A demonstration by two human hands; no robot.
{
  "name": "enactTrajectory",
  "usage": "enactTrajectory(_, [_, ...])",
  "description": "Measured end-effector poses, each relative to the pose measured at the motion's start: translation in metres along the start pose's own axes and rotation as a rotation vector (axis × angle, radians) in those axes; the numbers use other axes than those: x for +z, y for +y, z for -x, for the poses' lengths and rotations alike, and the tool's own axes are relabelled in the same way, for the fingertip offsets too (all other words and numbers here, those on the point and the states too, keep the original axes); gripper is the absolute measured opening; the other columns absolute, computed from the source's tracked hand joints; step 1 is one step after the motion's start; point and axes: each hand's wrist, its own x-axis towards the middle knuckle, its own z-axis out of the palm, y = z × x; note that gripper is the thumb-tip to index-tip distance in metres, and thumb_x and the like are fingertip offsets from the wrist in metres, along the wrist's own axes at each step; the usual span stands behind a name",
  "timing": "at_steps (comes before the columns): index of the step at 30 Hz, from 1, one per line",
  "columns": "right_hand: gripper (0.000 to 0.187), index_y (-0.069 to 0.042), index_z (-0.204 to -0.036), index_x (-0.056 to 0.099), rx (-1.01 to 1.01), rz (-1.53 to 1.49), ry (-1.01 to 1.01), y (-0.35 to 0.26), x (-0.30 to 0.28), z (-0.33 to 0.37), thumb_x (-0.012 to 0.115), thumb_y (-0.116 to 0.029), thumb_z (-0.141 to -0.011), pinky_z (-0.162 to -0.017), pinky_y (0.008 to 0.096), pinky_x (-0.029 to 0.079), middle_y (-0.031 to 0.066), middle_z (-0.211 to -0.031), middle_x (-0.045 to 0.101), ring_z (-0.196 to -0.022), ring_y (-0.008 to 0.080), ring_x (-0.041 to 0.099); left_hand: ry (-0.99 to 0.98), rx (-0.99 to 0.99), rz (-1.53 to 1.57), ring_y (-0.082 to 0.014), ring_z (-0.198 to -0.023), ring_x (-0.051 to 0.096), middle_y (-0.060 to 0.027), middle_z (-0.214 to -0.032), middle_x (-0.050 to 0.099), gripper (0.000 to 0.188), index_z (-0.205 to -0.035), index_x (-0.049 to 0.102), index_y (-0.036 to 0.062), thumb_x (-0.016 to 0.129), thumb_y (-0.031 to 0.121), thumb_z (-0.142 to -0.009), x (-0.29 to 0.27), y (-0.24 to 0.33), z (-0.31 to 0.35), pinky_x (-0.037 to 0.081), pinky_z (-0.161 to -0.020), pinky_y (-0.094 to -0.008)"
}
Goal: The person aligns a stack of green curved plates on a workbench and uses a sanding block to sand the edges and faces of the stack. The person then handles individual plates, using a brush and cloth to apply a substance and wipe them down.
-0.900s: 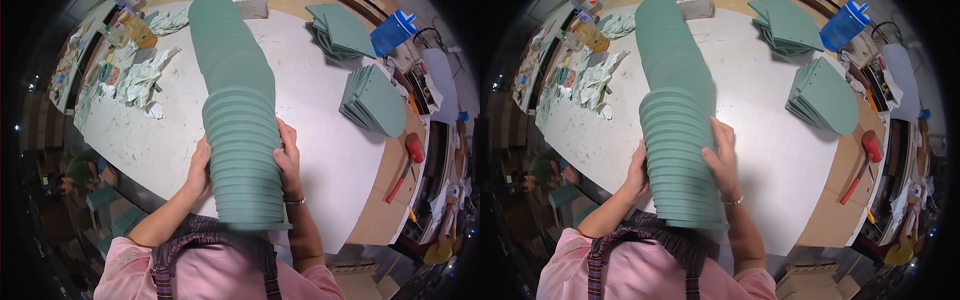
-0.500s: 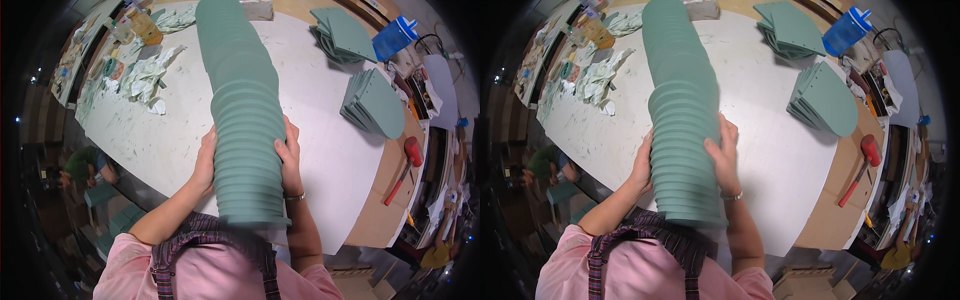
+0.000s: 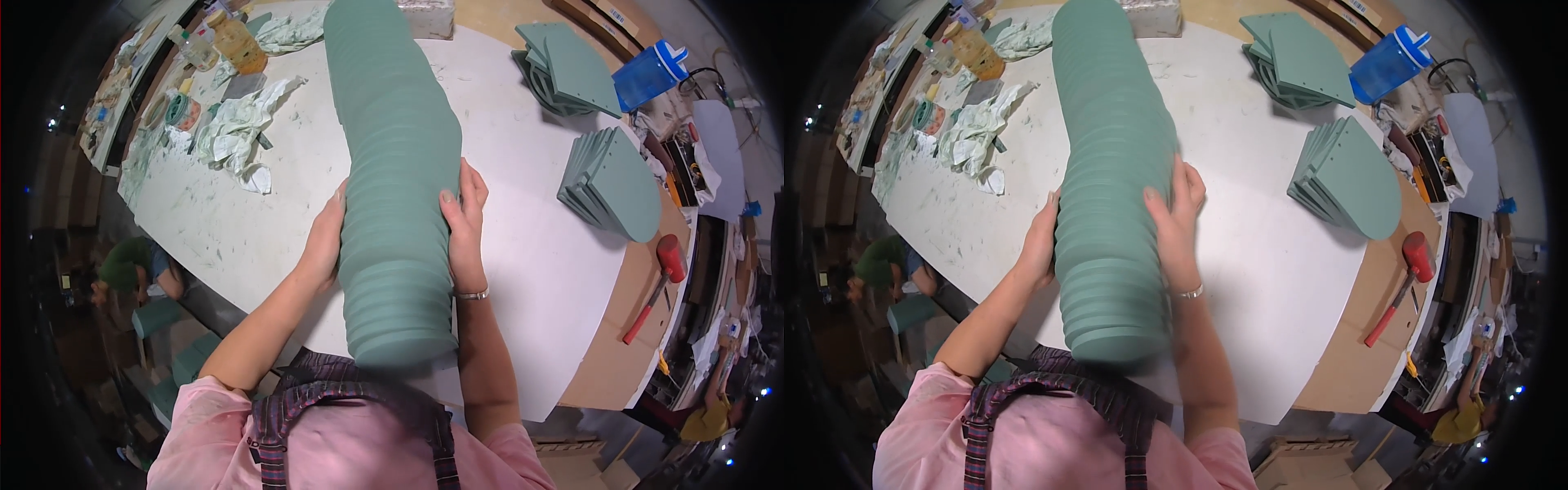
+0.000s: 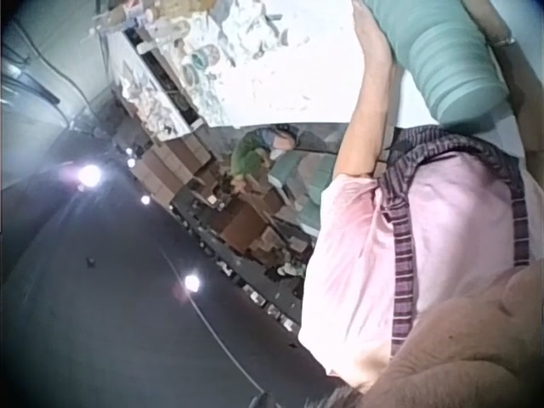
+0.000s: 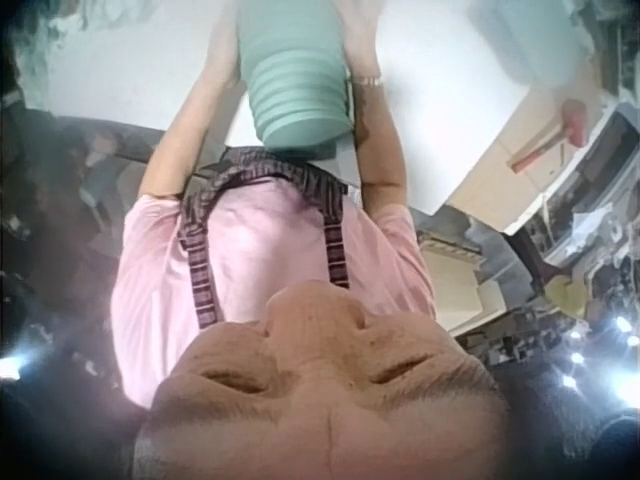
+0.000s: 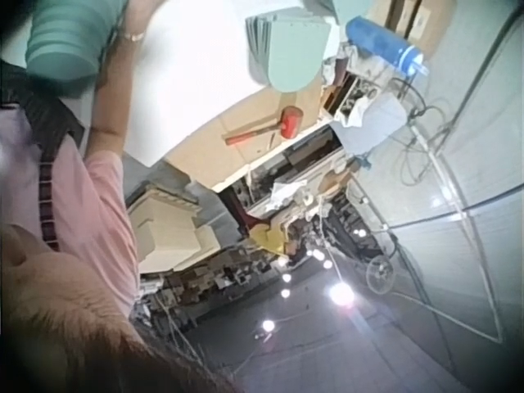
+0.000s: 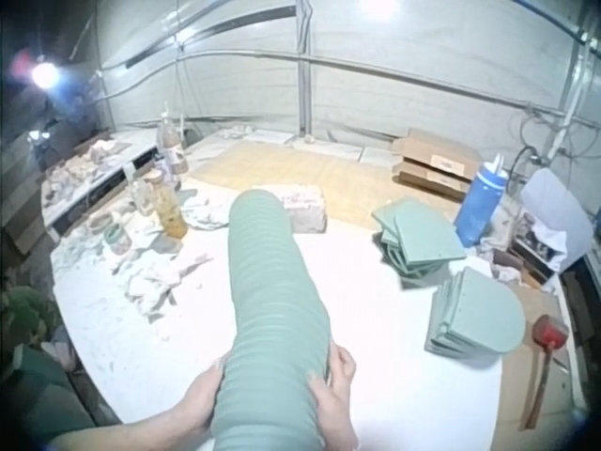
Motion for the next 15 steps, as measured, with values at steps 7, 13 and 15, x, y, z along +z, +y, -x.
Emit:
enactTrajectory(7, [0.122, 0.004, -0.163, 0.015, 0.072, -0.129, -0.391, -0.013, -0.084, 0.085, 0.083, -0.036, -0.070, -0.129, 0.0399, 0.010, 0.0192, -0.172, 0.016, -0.160, 0.0297, 0.011, -0.326, 0.111, -0.646, -0.0340, -0.157, 0.021, -0.0266, -0.168, 0.020, 0.119, -0.162, 0.002, -0.0056, 0.082, 0.022, -0.078, -0.071, -0.033, 0.094, 0.018, -0.127, -0.0409])
enactTrajectory(13, [0.139, 0.005, -0.162, 0.018, 0.285, 0.065, -0.211, -0.012, -0.082, 0.171, 0.099, -0.038, -0.058, -0.126, 0.0433, 0.023, 0.0191, -0.170, 0.024, -0.157, 0.0294, 0.024, -0.428, -0.013, -0.873, -0.0468, -0.149, 0.031, -0.0351, -0.161, 0.024, 0.141, -0.159, -0.007, -0.0073, 0.094, 0.027, -0.068, -0.035, -0.038, 0.121, 0.030, -0.122, -0.0453])
enactTrajectory(15, [0.134, 0.002, -0.163, 0.019, 0.263, 0.051, -0.230, -0.007, -0.071, 0.167, 0.097, -0.025, -0.057, -0.125, 0.0432, 0.026, 0.0196, -0.169, 0.025, -0.156, 0.0307, 0.027, -0.438, 0.025, -0.868, -0.0466, -0.147, 0.035, -0.0341, -0.159, 0.030, 0.149, -0.160, -0.010, -0.0044, 0.097, 0.028, -0.062, -0.023, -0.029, 0.114, 0.033, -0.120, -0.0449])
